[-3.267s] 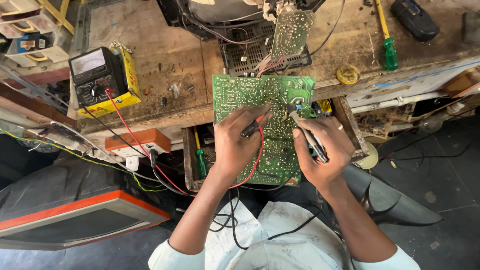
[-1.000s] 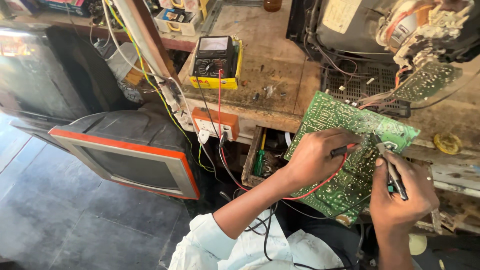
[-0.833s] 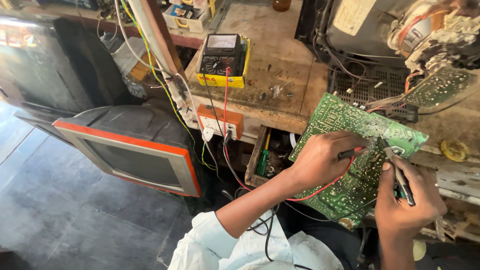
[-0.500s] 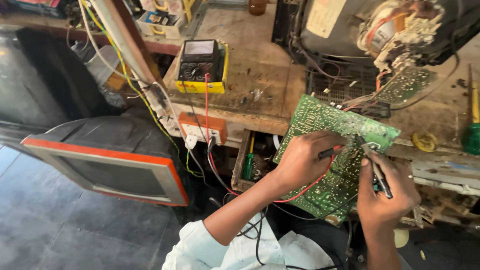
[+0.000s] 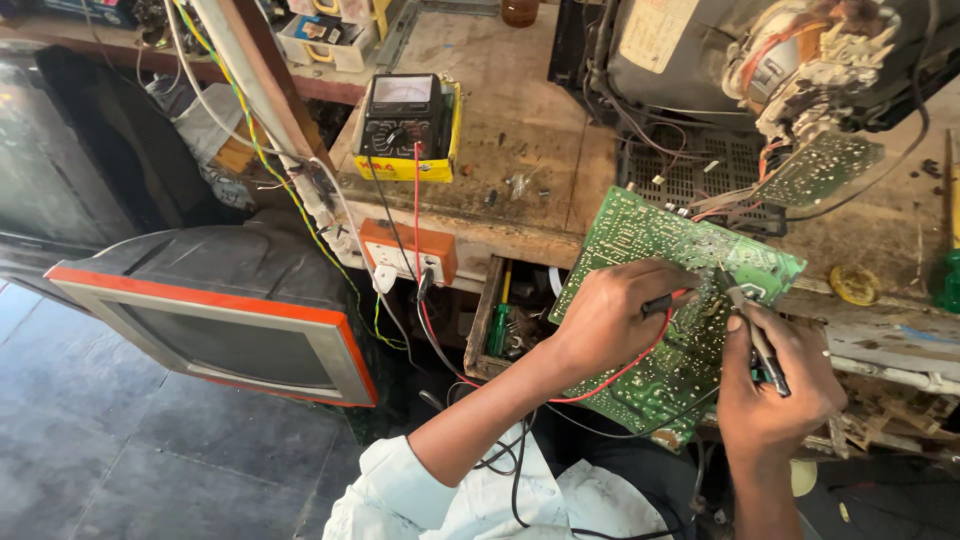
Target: The person repairs a green circuit board at a cluttered workbench. They use pliers to work on components, solder the board with a soldering iron, reposition the board and wires, and probe the board with multimeter test leads to test it.
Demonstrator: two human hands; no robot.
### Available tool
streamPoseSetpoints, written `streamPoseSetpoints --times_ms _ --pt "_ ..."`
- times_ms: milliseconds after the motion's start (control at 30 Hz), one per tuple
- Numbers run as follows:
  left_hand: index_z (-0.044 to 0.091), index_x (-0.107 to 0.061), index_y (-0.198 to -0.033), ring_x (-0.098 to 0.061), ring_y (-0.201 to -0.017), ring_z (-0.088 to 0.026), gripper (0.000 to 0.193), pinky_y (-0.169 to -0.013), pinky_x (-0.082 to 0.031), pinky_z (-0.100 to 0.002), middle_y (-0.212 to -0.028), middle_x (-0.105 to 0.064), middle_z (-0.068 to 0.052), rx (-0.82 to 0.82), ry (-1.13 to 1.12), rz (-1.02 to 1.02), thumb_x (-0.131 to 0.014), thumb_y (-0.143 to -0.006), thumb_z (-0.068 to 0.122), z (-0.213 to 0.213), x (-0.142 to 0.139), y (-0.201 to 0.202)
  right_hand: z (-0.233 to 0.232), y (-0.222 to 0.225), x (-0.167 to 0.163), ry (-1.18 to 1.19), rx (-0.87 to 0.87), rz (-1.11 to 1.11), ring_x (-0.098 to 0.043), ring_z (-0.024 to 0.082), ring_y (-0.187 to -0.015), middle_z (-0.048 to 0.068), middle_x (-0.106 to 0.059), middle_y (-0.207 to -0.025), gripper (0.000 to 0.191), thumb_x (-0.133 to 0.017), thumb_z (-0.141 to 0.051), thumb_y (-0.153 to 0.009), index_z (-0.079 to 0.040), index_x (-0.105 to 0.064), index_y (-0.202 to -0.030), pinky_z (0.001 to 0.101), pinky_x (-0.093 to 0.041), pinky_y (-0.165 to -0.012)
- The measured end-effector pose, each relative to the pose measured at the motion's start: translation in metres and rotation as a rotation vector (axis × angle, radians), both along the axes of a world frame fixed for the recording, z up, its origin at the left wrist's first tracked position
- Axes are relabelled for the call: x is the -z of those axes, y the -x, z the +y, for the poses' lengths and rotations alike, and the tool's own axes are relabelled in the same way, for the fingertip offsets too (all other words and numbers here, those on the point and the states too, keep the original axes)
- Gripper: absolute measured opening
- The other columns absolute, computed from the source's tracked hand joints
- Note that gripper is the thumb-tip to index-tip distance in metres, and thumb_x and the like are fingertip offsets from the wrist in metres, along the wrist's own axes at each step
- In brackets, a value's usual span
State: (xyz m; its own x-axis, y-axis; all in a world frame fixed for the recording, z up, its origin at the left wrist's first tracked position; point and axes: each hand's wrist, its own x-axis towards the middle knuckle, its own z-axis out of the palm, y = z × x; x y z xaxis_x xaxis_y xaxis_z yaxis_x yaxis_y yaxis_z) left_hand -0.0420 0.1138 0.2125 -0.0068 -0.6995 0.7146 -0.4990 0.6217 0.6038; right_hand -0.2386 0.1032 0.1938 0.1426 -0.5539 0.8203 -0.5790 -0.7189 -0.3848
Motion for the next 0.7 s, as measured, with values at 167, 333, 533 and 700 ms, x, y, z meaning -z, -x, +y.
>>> streamPoseSetpoints --times_ms 167,333,533,700 --pt "0.009 -0.071 -0.116 -0.072 -0.093 -0.032 0.026 -0.079 -0.059 -0.041 -0.112 -0.073 -0.010 -0.009 -0.004 0.024 -0.069 -0.091 0.005 -0.0003 0.0013 0.0017 0.0021 -0.0015 -0.0023 -0.009 0.018 0.017 -0.071 0.027 -0.089 0.018 -0.070 -0.103 0.018 -0.075 0.003 -0.105 0.001 -0.073 -0.122 0.0330 -0.053 -0.078" --pt "0.009 -0.071 -0.117 -0.072 -0.092 -0.032 0.029 -0.079 -0.059 -0.040 -0.111 -0.073 -0.009 -0.014 -0.003 0.017 -0.067 -0.089 0.005 0.0004 0.0022 0.0004 0.0009 -0.0014 -0.0030 0.034 0.015 0.054 -0.071 0.028 -0.091 0.018 -0.070 -0.104 0.015 -0.074 0.003 -0.107 0.003 -0.073 -0.122 0.0333 -0.054 -0.081" --pt "0.009 -0.072 -0.117 -0.072 -0.092 -0.032 0.032 -0.079 -0.059 -0.040 -0.112 -0.073 -0.009 -0.002 -0.024 0.018 -0.067 -0.086 0.003 0.0011 0.0023 -0.0005 -0.0003 -0.0012 -0.0032 0.019 0.018 0.057 -0.072 0.029 -0.089 0.019 -0.070 -0.103 0.015 -0.073 0.005 -0.105 0.006 -0.072 -0.120 0.0335 -0.054 -0.077" --pt "0.009 -0.071 -0.116 -0.072 -0.095 -0.031 0.030 -0.080 -0.059 -0.039 -0.114 -0.073 -0.008 0.007 -0.026 0.011 -0.065 -0.087 0.003 0.0006 0.0026 -0.0003 -0.0018 -0.0007 -0.0019 0.047 -0.001 0.062 -0.072 0.028 -0.093 0.019 -0.071 -0.105 0.014 -0.073 0.005 -0.106 0.006 -0.072 -0.121 0.0329 -0.055 -0.082"
